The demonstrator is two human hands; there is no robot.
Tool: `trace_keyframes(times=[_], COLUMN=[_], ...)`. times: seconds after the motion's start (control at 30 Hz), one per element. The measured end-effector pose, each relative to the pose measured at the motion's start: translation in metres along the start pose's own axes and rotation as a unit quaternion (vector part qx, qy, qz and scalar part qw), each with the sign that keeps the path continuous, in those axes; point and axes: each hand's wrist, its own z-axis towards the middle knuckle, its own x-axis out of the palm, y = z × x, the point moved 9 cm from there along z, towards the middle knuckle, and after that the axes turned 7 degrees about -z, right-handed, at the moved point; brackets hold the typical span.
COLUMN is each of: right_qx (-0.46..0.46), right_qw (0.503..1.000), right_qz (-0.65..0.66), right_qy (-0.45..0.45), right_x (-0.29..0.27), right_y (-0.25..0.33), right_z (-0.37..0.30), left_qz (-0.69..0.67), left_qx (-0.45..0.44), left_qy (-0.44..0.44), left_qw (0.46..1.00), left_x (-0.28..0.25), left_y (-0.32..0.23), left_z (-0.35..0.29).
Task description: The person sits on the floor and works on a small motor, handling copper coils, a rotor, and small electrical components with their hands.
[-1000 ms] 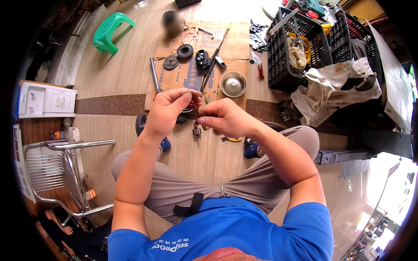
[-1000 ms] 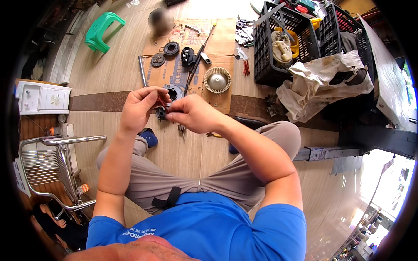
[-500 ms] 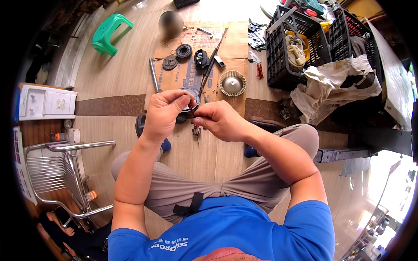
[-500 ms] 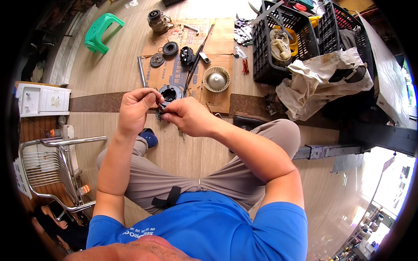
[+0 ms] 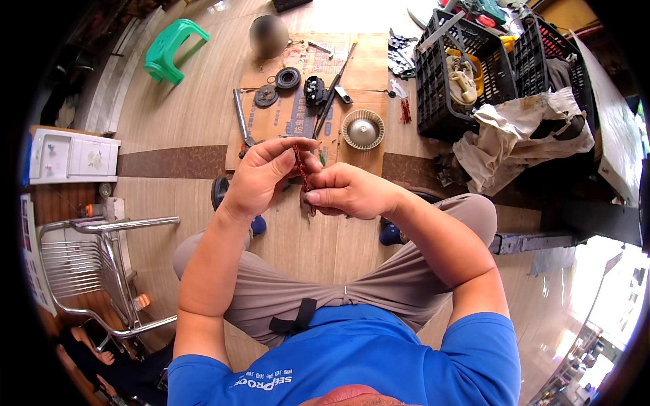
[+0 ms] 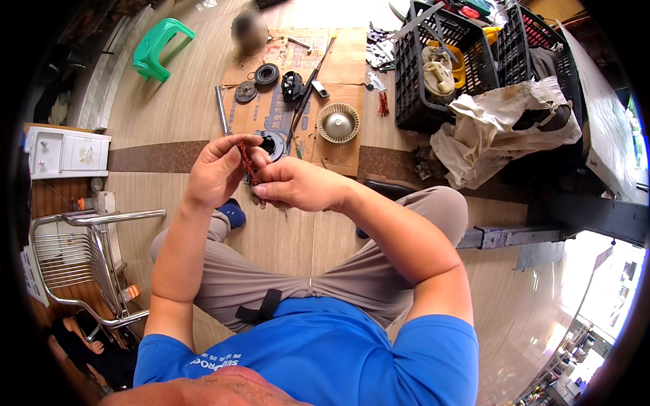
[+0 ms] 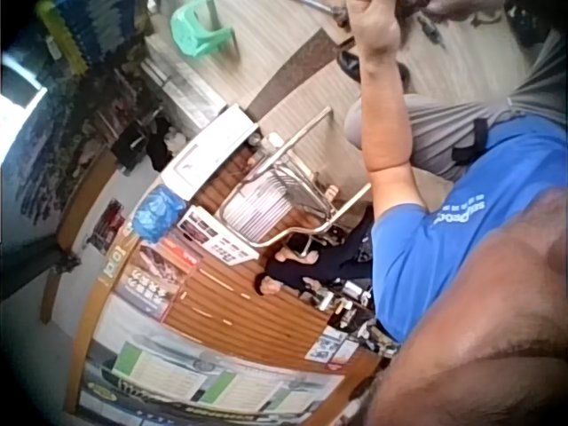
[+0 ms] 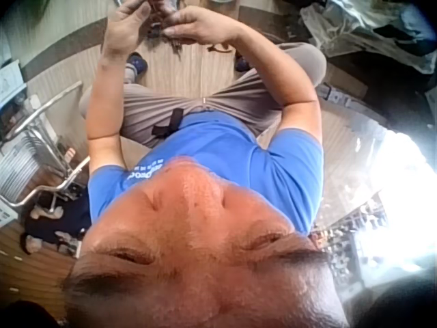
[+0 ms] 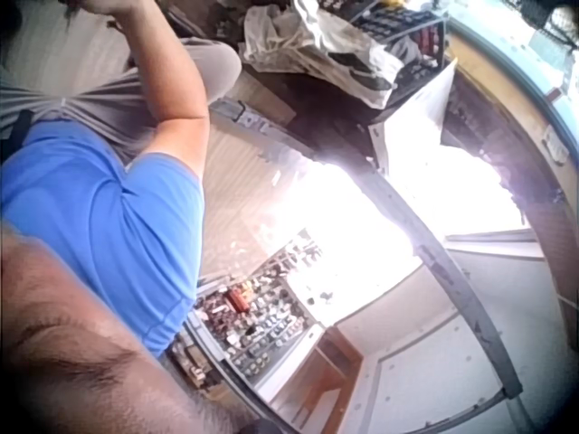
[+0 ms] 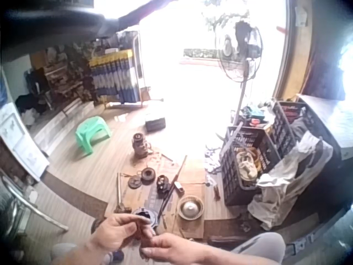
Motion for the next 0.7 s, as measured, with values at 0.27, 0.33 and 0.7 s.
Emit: trace_keyframes(times=[0.27, 0.33, 0.7], right_qx=[0.010, -0.007, -0.174], right_qw=[1.000, 0.974, 0.836], right_qz=[-0.006, -0.195, -0.463], right_qy=[-0.023, -0.113, -0.236], right_x=[0.000, -0.014, -0.017], right_y=[0.001, 0.011, 0.027], right_z=[0.003, 0.003, 0.002], left_qz=[0.059, 0.129, 0.247], left_qx=[0.022, 0.036, 0.041], left_qy=[-0.004, -0.046, -0.186], left_qw=[0.998, 0.990, 0.950], left_x=[-0.009, -0.012, -0.026], left_y=[-0.007, -0.013, -0.016], left_z=[-0.002, -0.005, -0.003])
